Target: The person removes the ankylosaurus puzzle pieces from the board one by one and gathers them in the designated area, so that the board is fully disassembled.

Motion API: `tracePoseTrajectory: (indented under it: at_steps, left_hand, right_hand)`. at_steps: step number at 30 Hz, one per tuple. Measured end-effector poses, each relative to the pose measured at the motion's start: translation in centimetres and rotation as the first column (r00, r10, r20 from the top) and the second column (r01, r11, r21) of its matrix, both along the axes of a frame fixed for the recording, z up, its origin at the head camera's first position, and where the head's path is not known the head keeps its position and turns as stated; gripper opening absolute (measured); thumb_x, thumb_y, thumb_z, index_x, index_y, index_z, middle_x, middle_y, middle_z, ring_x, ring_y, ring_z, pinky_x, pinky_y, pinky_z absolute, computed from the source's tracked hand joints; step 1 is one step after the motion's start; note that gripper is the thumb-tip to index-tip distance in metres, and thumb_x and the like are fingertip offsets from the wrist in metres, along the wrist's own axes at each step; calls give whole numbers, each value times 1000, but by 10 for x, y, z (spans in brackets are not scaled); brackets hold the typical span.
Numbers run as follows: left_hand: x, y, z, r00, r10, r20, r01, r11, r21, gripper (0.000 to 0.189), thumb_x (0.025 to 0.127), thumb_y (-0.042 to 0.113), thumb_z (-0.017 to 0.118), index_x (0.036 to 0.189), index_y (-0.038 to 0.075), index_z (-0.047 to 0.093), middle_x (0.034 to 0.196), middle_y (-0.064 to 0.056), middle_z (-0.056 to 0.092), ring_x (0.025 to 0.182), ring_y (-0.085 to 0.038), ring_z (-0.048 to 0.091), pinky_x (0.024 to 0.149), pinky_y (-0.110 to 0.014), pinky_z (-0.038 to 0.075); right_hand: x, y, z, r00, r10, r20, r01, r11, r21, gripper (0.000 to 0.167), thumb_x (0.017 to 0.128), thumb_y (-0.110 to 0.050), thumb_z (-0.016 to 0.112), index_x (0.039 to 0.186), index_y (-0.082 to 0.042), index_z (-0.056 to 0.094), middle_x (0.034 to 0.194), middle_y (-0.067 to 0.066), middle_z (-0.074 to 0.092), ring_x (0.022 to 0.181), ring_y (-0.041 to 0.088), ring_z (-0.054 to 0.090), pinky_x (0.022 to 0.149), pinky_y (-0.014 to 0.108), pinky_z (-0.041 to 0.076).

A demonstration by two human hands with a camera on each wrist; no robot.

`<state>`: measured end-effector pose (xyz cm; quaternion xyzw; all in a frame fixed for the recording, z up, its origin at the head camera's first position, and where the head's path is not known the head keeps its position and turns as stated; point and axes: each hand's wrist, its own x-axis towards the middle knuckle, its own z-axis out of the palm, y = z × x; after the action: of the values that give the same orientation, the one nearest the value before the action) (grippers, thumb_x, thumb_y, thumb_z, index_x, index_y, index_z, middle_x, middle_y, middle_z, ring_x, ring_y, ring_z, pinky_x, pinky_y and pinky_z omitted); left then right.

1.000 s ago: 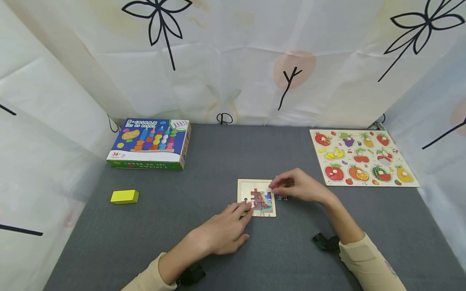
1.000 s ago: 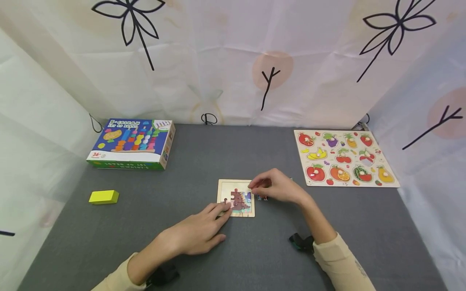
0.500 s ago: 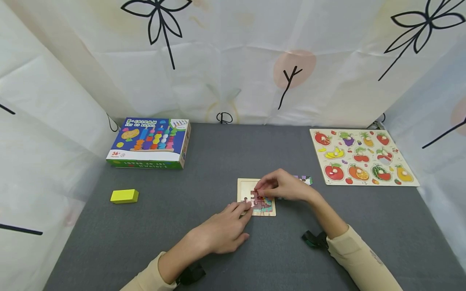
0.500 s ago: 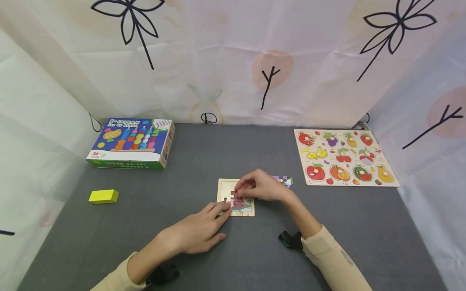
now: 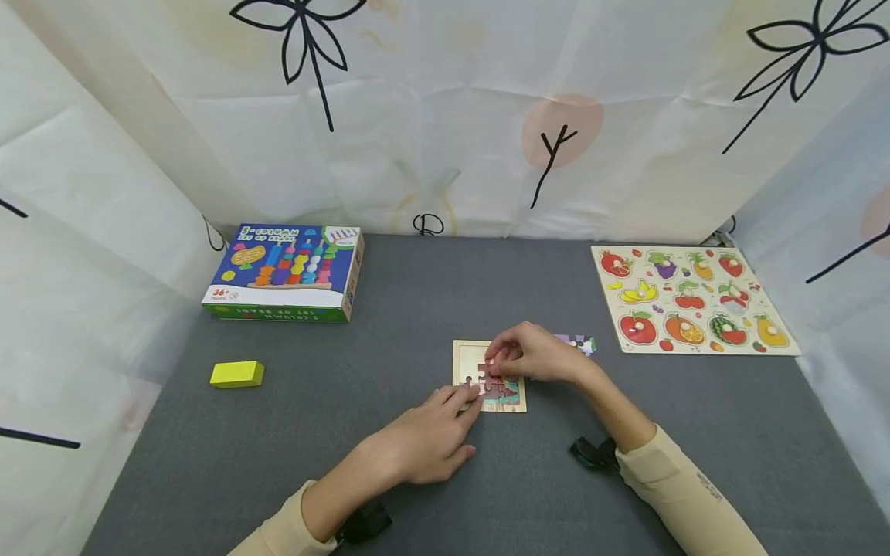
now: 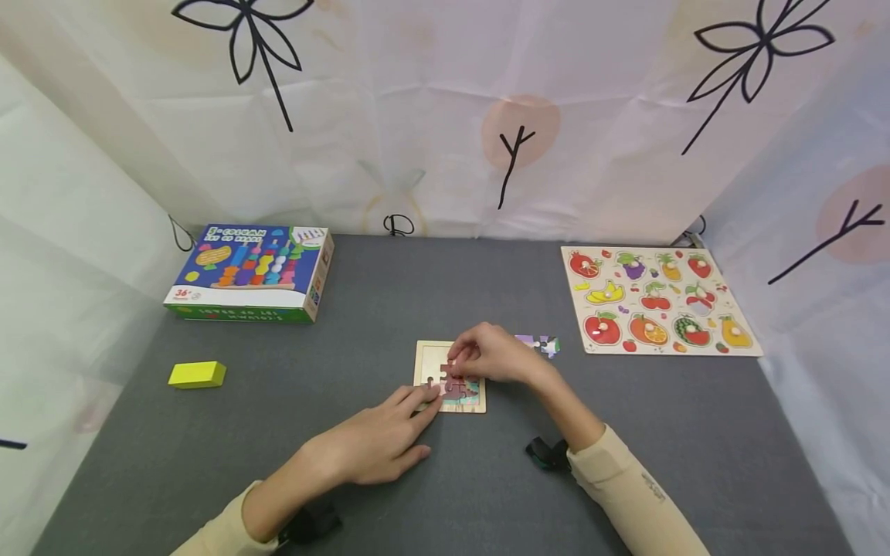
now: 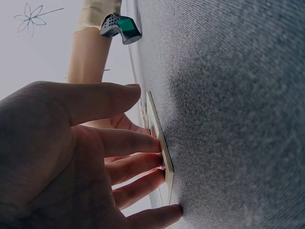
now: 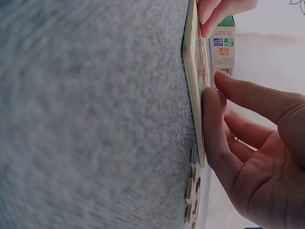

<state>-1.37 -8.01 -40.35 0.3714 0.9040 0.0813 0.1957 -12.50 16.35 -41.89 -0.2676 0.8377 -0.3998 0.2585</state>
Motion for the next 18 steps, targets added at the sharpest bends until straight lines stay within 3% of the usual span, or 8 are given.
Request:
tracePoseTrajectory:
  at_steps: [2,8,9,18]
  left_hand:
    - [-1,-2,-6,1000,-6,-11,6,1000,19,66,113,39,57,167,5,41,177,-6,34,159,-27,39,118,-44,54]
    - [-1,-2,-6,1000,-5,-13,5,1000,25,66,113,40,57,167,6,41,177,-6,33,159,-27,38,117,-44,55]
    - [-1,0,-1,1000,1,-4,-1,1000,11,67,112,39,59,167,6,41,177,-6,33,159,-26,38,118,-44,54]
    - [0,0,0,1000,2,-8,-2,1000,-17,67,111,39,61,167,8,42,178,-5,32,160,-26,38,120,-43,52]
  right_hand:
    - [0,-2,0,1000,-6,-3,6,1000,5,17,100,-14,79,109,1,78,88,9,79,75,6,71,67,20,55]
    - [3,-3,0,999,-33,-21,34,999,29,17,98,-14,81,108,-1,76,94,8,77,80,6,70,72,21,57]
    - [3,-3,0,999,-36,-21,36,999,26,17,97,-13,81,108,-1,76,95,9,77,81,7,70,73,21,57]
    - [7,0,1,999,-30,-26,30,999,-29,17,97,-7,80,111,-3,70,94,6,73,84,11,70,77,23,59]
